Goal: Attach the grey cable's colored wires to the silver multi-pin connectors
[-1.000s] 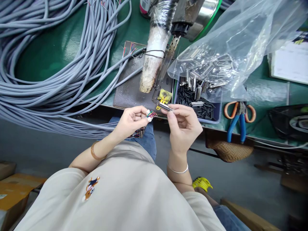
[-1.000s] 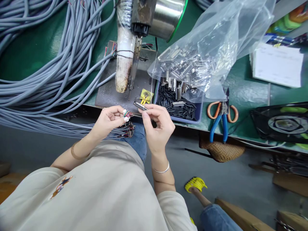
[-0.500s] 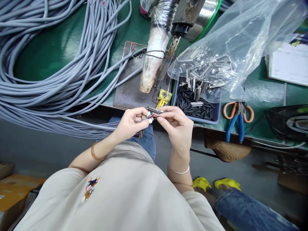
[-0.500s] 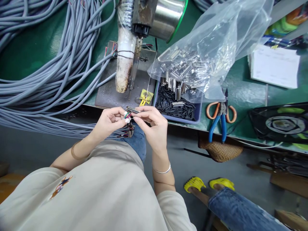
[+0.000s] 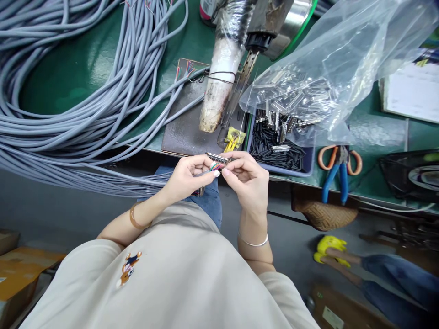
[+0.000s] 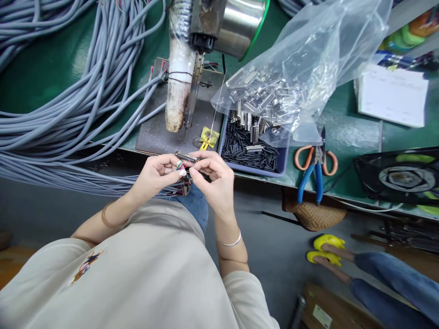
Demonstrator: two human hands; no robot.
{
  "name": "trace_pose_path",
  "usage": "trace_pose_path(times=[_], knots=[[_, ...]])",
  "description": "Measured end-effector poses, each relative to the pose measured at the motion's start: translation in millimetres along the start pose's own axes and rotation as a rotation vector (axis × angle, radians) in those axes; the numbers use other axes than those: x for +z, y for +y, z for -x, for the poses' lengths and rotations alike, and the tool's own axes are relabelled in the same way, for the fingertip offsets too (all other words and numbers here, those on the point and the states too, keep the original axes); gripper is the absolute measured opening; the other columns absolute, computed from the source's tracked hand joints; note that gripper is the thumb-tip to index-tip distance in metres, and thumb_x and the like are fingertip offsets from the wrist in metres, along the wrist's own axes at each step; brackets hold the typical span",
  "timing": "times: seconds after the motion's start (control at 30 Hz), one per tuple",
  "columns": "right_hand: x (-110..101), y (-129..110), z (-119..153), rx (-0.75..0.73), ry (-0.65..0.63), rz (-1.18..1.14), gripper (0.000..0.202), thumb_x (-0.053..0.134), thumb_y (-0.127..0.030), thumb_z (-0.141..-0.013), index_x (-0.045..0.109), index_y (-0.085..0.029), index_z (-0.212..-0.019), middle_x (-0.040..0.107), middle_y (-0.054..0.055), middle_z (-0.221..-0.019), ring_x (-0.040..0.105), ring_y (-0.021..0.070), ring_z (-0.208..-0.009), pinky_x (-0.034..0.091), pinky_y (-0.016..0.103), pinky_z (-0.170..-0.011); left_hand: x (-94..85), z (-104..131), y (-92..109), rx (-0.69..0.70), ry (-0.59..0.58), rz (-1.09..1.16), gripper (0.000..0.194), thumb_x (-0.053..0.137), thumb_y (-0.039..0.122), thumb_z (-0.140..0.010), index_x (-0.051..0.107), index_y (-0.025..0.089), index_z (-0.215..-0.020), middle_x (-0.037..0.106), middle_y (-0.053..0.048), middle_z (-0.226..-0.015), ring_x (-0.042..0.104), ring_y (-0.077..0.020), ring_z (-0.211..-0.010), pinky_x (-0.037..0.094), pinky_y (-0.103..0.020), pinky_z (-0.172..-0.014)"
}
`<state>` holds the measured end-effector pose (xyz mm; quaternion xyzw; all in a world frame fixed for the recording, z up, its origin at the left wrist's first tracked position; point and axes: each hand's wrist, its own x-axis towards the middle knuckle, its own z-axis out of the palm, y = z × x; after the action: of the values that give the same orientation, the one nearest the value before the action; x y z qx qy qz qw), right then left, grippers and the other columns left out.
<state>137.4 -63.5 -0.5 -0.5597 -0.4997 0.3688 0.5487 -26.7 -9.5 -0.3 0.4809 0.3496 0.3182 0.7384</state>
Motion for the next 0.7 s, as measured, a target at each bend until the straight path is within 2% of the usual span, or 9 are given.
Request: trace_pose_path(times=[0.1, 0.17, 0.33, 0.43, 0.5, 0.6, 0.7], knots=[[-1.2, -0.5, 1.8, -0.058, 0.100, -0.010, 0.005, 0.075, -0.023, -0.088, 0.074, -0.024, -0.084, 0.074, 0.003, -0.109, 0.076, 0.0167, -0.092, 0.066, 0.033, -0.084, 0.2, -0.5, 3.8, 0.019, 0.040, 0.035, 0.014, 0.078, 0.021, -0.070, 0.065, 0.014, -0.072, 0.057, 0.003, -0.065, 0.045, -0.0055, -0.059, 0.039, -0.018, -0.057], [-4.0, -2.4, 2.5, -0.125, 0.150, 0.062, 0.006, 0.076, -0.022, -0.088, 0.077, -0.027, -0.090, 0.074, 0.002, -0.110, 0.076, 0.0178, -0.097, 0.066, 0.036, -0.089, 0.2, -1.4, 6.2, 0.005, 0.054, 0.060, 0.016, 0.079, 0.021, -0.067, 0.064, 0.014, -0.069, 0.058, 0.003, -0.065, 0.047, -0.0055, -0.059, 0.039, -0.018, -0.058], [-8.6, -7.1, 3.9, -0.219, 0.018, 0.292, 0.012, 0.077, -0.021, -0.088, 0.079, -0.030, -0.095, 0.076, 0.002, -0.109, 0.074, 0.0197, -0.103, 0.064, 0.040, -0.092, 0.1, -2.1, 6.9, -0.017, 0.038, 0.080, 0.017, 0.081, 0.019, -0.065, 0.066, 0.013, -0.069, 0.057, 0.003, -0.064, 0.046, -0.0049, -0.059, 0.039, -0.017, -0.058], [-7.0, -7.5, 6.0, -0.194, -0.029, 0.310, 0.005, 0.073, -0.022, -0.091, 0.076, -0.026, -0.092, 0.076, 0.003, -0.109, 0.074, 0.0196, -0.100, 0.064, 0.037, -0.083, 0.7, -1.1, 5.4, -0.027, 0.037, 0.067, 0.018, 0.083, 0.020, -0.066, 0.067, 0.013, -0.070, 0.057, 0.003, -0.065, 0.045, -0.0050, -0.058, 0.038, -0.017, -0.056], [-5.6, -6.2, 7.5, -0.203, 0.022, 0.341, 0.003, 0.070, -0.023, -0.093, 0.072, -0.025, -0.092, 0.076, 0.005, -0.110, 0.074, 0.0207, -0.101, 0.063, 0.036, -0.078, 1.2, -0.7, 4.5, -0.006, 0.087, 0.061, 0.020, 0.084, 0.024, -0.067, 0.067, 0.014, -0.070, 0.058, 0.002, -0.066, 0.045, -0.0050, -0.057, 0.037, -0.018, -0.054], [-4.0, -2.0, 8.9, -0.294, 0.179, 0.355, 0.003, 0.065, -0.024, -0.096, 0.068, -0.025, -0.096, 0.075, 0.006, -0.114, 0.074, 0.0227, -0.105, 0.062, 0.041, -0.087, 0.8, -1.7, 3.8, 0.089, 0.194, 0.059, 0.021, 0.085, 0.027, -0.069, 0.068, 0.014, -0.071, 0.061, 0.001, -0.073, 0.045, -0.0042, -0.056, 0.035, -0.018, -0.050], [-1.0, 3.4, 9.1, -0.323, 0.221, 0.295, 0.004, 0.061, -0.024, -0.098, 0.064, -0.026, -0.099, 0.076, 0.006, -0.114, 0.075, 0.0219, -0.103, 0.063, 0.039, -0.084, -0.9, -4.7, 4.7, 0.123, 0.187, 0.066, 0.022, 0.085, 0.029, -0.071, 0.070, 0.014, -0.076, 0.063, 0.000, -0.075, 0.043, -0.0028, -0.050, 0.030, -0.019, -0.044]])
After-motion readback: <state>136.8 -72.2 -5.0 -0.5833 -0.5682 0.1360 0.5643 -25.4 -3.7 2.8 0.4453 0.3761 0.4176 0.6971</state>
